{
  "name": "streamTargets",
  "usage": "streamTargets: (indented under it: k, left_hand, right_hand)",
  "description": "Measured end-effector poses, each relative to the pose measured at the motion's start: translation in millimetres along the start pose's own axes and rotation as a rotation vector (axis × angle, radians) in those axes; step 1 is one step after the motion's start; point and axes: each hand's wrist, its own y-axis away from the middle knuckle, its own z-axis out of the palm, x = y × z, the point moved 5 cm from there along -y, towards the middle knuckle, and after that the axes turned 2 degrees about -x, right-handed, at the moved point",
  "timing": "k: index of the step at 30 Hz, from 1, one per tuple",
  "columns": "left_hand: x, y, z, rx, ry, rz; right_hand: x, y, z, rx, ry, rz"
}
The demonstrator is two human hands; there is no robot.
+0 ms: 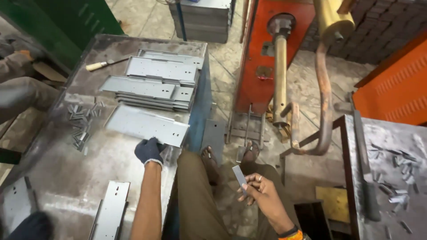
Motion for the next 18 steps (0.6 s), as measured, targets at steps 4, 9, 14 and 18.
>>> streamTargets:
  k: [4,9,14,18]
  left_hand:
    - [-82,-69,-33,-0.038,-0.034,-0.170]
    - [-25,-51,-6,0.020,-0.081,-0.305]
    - [-28,-56,1,-0.102,0.256,-0.234]
    - [48,85,19,-0.397,0.434,0.062]
  right_hand:
    - [16,10,-21,0.037,-0.015,0.048]
    - [-8,12,-25,0.087,0.058,-0.037]
    - [-24,17,-13,0.072,0.031,-0.041]
    - [-29,24,-9,0.081,0.015,-0.045]
